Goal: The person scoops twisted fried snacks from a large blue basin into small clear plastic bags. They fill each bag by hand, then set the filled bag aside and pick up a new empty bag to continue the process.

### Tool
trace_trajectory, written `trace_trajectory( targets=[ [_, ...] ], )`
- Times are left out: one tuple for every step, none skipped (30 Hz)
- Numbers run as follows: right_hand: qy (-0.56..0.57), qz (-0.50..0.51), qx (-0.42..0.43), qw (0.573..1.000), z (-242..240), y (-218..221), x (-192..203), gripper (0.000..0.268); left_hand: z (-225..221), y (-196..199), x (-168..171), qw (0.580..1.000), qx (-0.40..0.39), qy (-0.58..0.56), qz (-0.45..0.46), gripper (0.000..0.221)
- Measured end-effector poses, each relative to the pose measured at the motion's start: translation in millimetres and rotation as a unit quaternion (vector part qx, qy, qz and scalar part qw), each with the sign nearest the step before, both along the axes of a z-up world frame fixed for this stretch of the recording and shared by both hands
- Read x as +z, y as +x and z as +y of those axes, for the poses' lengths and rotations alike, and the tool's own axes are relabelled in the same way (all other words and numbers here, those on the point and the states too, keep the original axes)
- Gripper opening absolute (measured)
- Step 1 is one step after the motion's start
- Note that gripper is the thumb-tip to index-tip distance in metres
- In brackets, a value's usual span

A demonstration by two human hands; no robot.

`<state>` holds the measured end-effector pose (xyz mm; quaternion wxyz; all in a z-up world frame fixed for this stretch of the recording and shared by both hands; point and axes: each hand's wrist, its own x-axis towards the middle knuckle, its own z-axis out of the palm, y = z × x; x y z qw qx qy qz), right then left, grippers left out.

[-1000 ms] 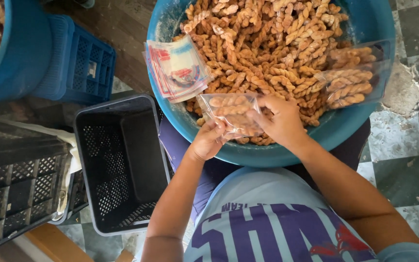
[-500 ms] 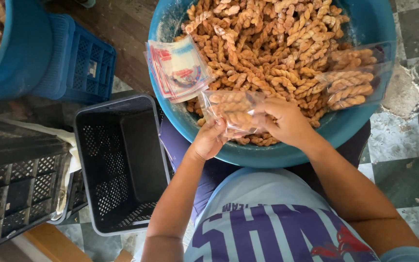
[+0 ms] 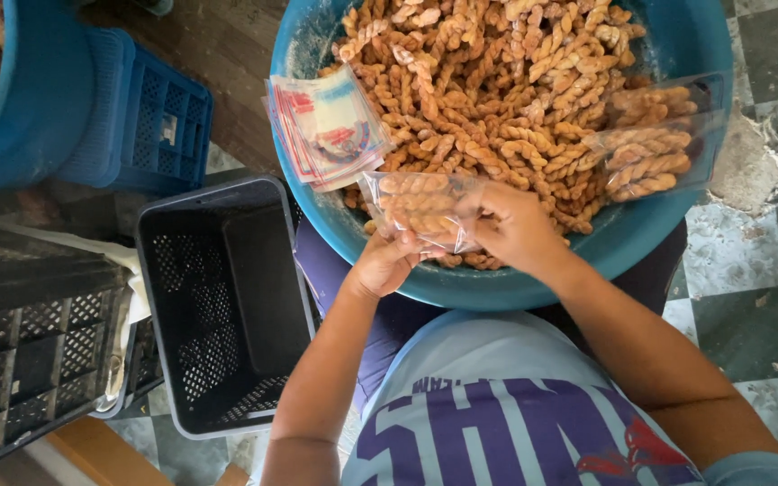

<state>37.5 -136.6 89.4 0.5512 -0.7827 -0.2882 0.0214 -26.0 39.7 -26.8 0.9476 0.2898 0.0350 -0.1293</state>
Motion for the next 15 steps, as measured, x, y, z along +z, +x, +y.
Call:
trace_trajectory(
  targets=[
    [0.001, -0.001, 0.0, 1.0, -7.8, 8.3, -5.1, 0.014, 1.8, 0.3, -5.6, 1.0, 0.0, 0.001, -0.001, 0.029],
    [-0.006, 0.014, -0.013, 1.0, -14.3, 17.1, -10.2, 0.011, 5.0, 0.9, -10.7, 0.999, 0.026, -0.019, 0.003, 0.032],
    [-0.014, 0.029, -0.025, 0.999, -20.8, 26.0, -15.2, 0.008, 8.2, 1.5, -15.7, 0.998, 0.053, -0.04, 0.006, 0.035],
    [-0.011, 0.027, -0.026, 0.999, -23.1, 38.1, -19.2, 0.008, 11.5, 0.3, 2.1, 0.998, 0.052, -0.038, 0.005, 0.035],
    [-0.038, 0.023, -0.044, 0.998, -25.6, 50.5, -23.4, 0.012, 14.3, -0.8, 19.7, 0.997, 0.07, -0.035, 0.005, 0.034],
    [-0.066, 0.019, -0.065, 0.996, -30.3, 62.4, -27.2, 0.016, 15.0, -1.6, 36.8, 0.996, 0.085, -0.034, 0.005, 0.032],
    [-0.065, 0.018, -0.067, 0.995, -25.5, 72.0, -33.9, 0.016, 21.0, -3.1, 31.6, 0.996, 0.083, -0.034, 0.004, 0.032],
    [-0.078, 0.018, -0.057, 0.995, -19.8, 82.5, -40.3, 0.02, 27.4, -4.5, 26.5, 0.996, 0.091, -0.014, 0.004, 0.034],
    [-0.09, 0.018, -0.046, 0.995, -13.8, 93.0, -46.6, 0.023, 34.2, -5.9, 21.6, 0.995, 0.099, 0.006, 0.003, 0.036],
    [-0.088, 0.015, -0.044, 0.995, -7.5, 107.1, -62.5, 0.023, 37.6, -5.3, 20.3, 0.995, 0.101, 0.007, 0.001, 0.036],
    [-0.117, -0.018, -0.058, 0.991, -0.6, 121.4, -78.3, 0.024, 41.3, -4.6, 19.0, 0.993, 0.115, 0.007, -0.015, 0.034],
    [-0.143, -0.05, -0.071, 0.986, 8.2, 135.1, -94.7, 0.025, 46.1, -5.2, 17.9, 0.991, 0.129, 0.008, -0.031, 0.033],
    [-0.14, -0.052, -0.068, 0.986, 18.0, 138.3, -90.7, 0.025, 45.7, -3.2, 27.3, 0.991, 0.133, 0.01, -0.032, 0.033],
    [-0.185, -0.079, -0.053, 0.978, 27.3, 140.3, -87.4, 0.021, 45.0, -2.1, 36.3, 0.99, 0.137, 0.001, -0.038, 0.035],
    [-0.228, -0.106, -0.039, 0.967, 36.6, 142.4, -84.3, 0.018, 44.2, -0.7, 45.1, 0.989, 0.14, -0.009, -0.044, 0.037]
  ],
)
